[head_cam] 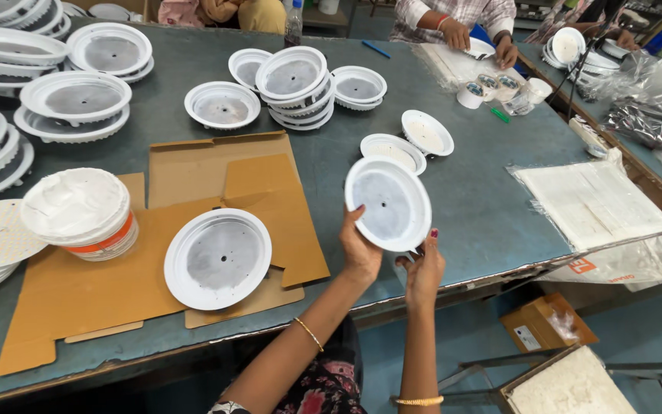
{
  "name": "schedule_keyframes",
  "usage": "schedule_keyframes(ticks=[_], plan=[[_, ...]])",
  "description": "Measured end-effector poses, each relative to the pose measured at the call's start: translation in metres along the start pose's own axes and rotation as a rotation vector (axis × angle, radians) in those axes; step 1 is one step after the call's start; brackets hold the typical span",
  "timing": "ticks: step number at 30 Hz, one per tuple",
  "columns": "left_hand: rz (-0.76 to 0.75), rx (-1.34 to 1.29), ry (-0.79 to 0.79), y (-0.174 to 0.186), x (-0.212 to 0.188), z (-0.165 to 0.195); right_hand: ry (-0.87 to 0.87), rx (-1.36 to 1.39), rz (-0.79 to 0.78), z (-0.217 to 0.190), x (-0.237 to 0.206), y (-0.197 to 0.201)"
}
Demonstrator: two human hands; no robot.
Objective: The person sits at a factory workbench applying white paste from a bucket onto the inner surface of round white lamp fixture bases. They hold each base with one hand and spread the paste across it using a small flat card, then set the finished base aside and pick up the next one.
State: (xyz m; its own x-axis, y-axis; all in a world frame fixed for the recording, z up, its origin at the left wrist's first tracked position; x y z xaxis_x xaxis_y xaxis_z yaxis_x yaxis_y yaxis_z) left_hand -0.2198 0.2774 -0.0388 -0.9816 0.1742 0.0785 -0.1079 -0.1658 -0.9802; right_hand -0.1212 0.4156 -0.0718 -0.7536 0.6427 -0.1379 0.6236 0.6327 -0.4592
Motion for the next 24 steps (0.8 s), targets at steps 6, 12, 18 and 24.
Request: schedule_keyframes(ticks=[6,12,18,24], plan=[[-0.177,0.244,0.207,0.004,-0.01,-0.053,-0.107,0.065,0.102,-0.013,0.015,0.068],[-0.555,1.264,0.252,0.046,-0.049,0.019,-0.162,0.235,0.065,-0.079,0.116,0.142],[-0.655,1.435,0.074,0.054,-0.072,0.052,-0.023,0.126,0.321,-0.159,0.216,0.127],[-0.672,1.517,0.207,0.137,-0.064,0.02,0.043,0.164,0.427,-0.184,0.287,0.036]])
Point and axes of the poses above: each hand's wrist, its own x-axis towards the middle knuckle, its own y-axis out of the back of the hand, z = x × y, the point moved 10 cm from there along x, towards the middle knuckle, and after that the axes turned 15 degrees about -y, right-handed, at the moved point
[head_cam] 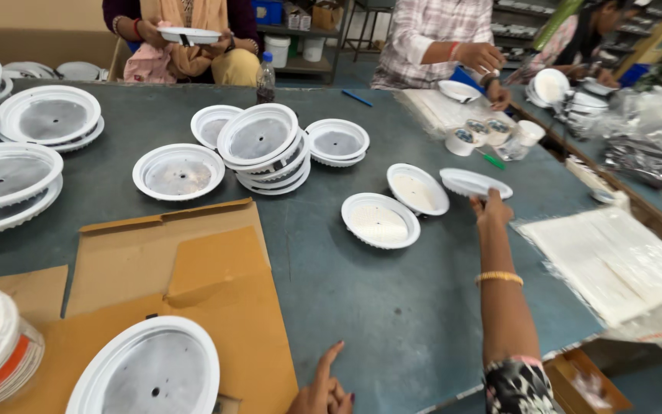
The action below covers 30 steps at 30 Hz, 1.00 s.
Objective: The person sits at a factory workbench applying white paste from a bucket onto the inner surface of round white lamp fixture bases. They hold each base with one hand and spread the paste across it using a small flat card, then set the finished base aside and pick up the next one.
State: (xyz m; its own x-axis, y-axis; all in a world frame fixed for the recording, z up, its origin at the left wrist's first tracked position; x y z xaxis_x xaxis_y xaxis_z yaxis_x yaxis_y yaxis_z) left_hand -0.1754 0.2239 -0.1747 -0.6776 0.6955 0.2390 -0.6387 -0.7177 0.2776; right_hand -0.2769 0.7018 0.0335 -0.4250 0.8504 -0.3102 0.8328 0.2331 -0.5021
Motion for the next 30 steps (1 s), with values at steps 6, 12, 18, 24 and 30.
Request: schedule_keyframes(ticks=[6,12,18,24,30], plan=[[0.242,0.128,-0.352,-0.019,-0.01,-0.055,-0.233,0.034,-0.216,0.046,0.021,-0.112],[0.015,-0.011,-0.044,-0.037,-0.018,-0.065,-0.247,-0.25,-0.299,0.056,0.031,-0.155],[-0.025,-0.115,-0.168,0.01,-0.008,0.063,-0.029,-0.448,-0.37,0.01,0.019,-0.126],[-0.018,-0.162,-0.04,0.035,0.007,0.124,0.133,-0.404,-0.564,0.015,-0.087,-0.016],[-0.003,-0.275,-0.079,0.024,0.022,0.103,0.261,-0.579,-0.454,0.116,-0.249,0.074]])
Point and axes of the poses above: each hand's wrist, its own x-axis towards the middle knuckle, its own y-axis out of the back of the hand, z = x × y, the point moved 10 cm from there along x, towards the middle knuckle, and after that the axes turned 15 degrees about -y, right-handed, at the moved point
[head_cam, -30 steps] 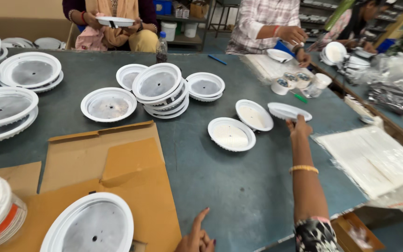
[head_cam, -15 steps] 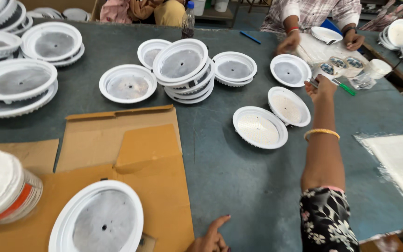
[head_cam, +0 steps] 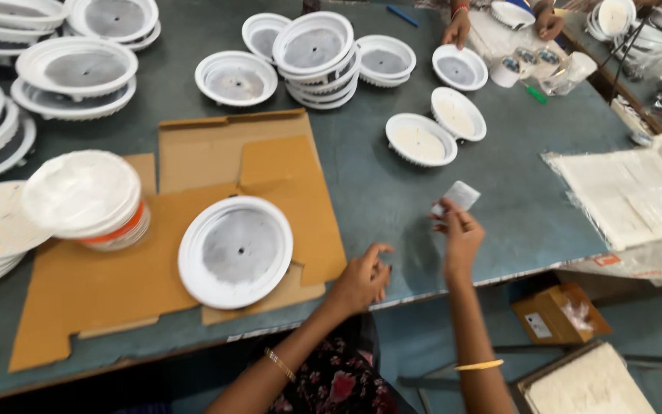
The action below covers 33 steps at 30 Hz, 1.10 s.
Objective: The person sits at a factory workbench applying white paste from a bucket onto the inner surface of round white lamp fixture bases. They hold each base with one hand and spread the paste across it using a small flat card, then set the finished base aside and pick up the next one.
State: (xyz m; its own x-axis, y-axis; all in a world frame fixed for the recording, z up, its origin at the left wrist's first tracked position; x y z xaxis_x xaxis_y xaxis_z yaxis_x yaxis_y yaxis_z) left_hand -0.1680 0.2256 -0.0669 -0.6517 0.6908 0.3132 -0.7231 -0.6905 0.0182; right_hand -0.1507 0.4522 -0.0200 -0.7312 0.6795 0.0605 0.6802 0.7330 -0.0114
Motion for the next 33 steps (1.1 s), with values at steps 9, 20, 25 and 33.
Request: schedule_keyframes(ticks=[9,20,25,33], plan=[[0.146,-0.283,-0.233,0.014,0.009,-0.039,0.045,0.229,-0.106,-0.015,-0.141,-0.101],[0.368,-0.343,-0.262,0.105,-0.093,0.028,0.419,0.02,-0.051,-0.032,-0.258,-0.115],[0.49,-0.079,-0.265,0.209,-0.143,0.073,0.055,-0.202,-0.338,0.075,-0.283,-0.17],[0.559,-0.074,-0.379,0.244,-0.174,0.07,0.324,-0.947,-0.15,0.125,-0.212,-0.249]])
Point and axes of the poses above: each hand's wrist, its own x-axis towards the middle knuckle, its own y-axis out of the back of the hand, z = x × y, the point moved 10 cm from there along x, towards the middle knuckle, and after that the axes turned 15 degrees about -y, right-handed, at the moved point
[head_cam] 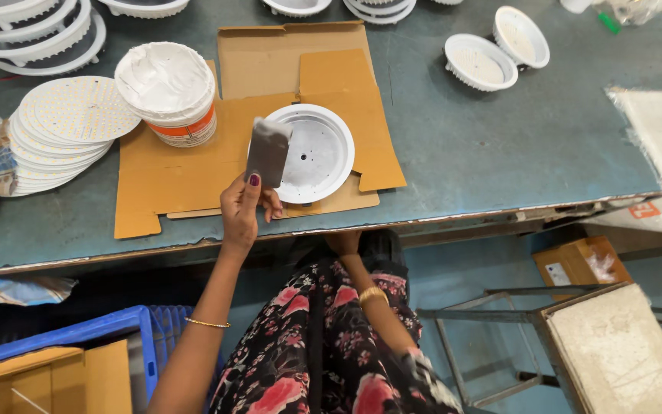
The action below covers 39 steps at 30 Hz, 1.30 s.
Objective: The person sits at a factory workbench applying white paste from a bucket onto the inner surface of round white lamp fixture bases. They hold each base with one hand and spread the paste across it using a small flat card, then set the finished base aside and pick up the next one.
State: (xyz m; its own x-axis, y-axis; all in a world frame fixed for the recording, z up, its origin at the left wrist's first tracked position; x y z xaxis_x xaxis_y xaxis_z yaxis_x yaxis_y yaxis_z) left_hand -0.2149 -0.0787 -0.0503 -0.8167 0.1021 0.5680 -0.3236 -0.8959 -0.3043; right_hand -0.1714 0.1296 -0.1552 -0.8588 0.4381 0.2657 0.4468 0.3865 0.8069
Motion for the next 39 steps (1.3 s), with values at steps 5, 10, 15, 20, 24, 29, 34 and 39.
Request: schedule_keyframes(ticks=[5,10,15,20,24,29,34,39], plan=[[-0.029,-0.028,0.064,0.001,-0.003,-0.012,0.071,-0.01,-0.047,-0.016,0.016,0.001],[-0.017,-0.045,0.061,-0.001,-0.001,-0.01,0.061,-0.021,-0.087,-0.023,0.021,0.004],[0.004,-0.053,0.07,0.0,0.0,-0.012,0.061,-0.021,-0.111,-0.017,0.021,-0.005],[0.013,-0.047,0.065,0.002,0.0,-0.013,0.058,-0.024,-0.123,0.0,0.021,-0.02],[0.014,-0.055,0.074,0.002,0.0,-0.015,0.055,-0.019,-0.138,0.014,0.019,-0.031],[0.014,-0.062,0.076,0.001,0.0,-0.015,0.055,-0.005,-0.168,0.023,0.017,-0.041],[-0.001,-0.074,0.088,-0.003,-0.001,-0.013,0.055,0.018,-0.198,0.027,0.014,-0.045],[-0.005,-0.066,0.101,-0.005,-0.001,-0.009,0.05,0.067,-0.219,0.024,0.015,-0.044]])
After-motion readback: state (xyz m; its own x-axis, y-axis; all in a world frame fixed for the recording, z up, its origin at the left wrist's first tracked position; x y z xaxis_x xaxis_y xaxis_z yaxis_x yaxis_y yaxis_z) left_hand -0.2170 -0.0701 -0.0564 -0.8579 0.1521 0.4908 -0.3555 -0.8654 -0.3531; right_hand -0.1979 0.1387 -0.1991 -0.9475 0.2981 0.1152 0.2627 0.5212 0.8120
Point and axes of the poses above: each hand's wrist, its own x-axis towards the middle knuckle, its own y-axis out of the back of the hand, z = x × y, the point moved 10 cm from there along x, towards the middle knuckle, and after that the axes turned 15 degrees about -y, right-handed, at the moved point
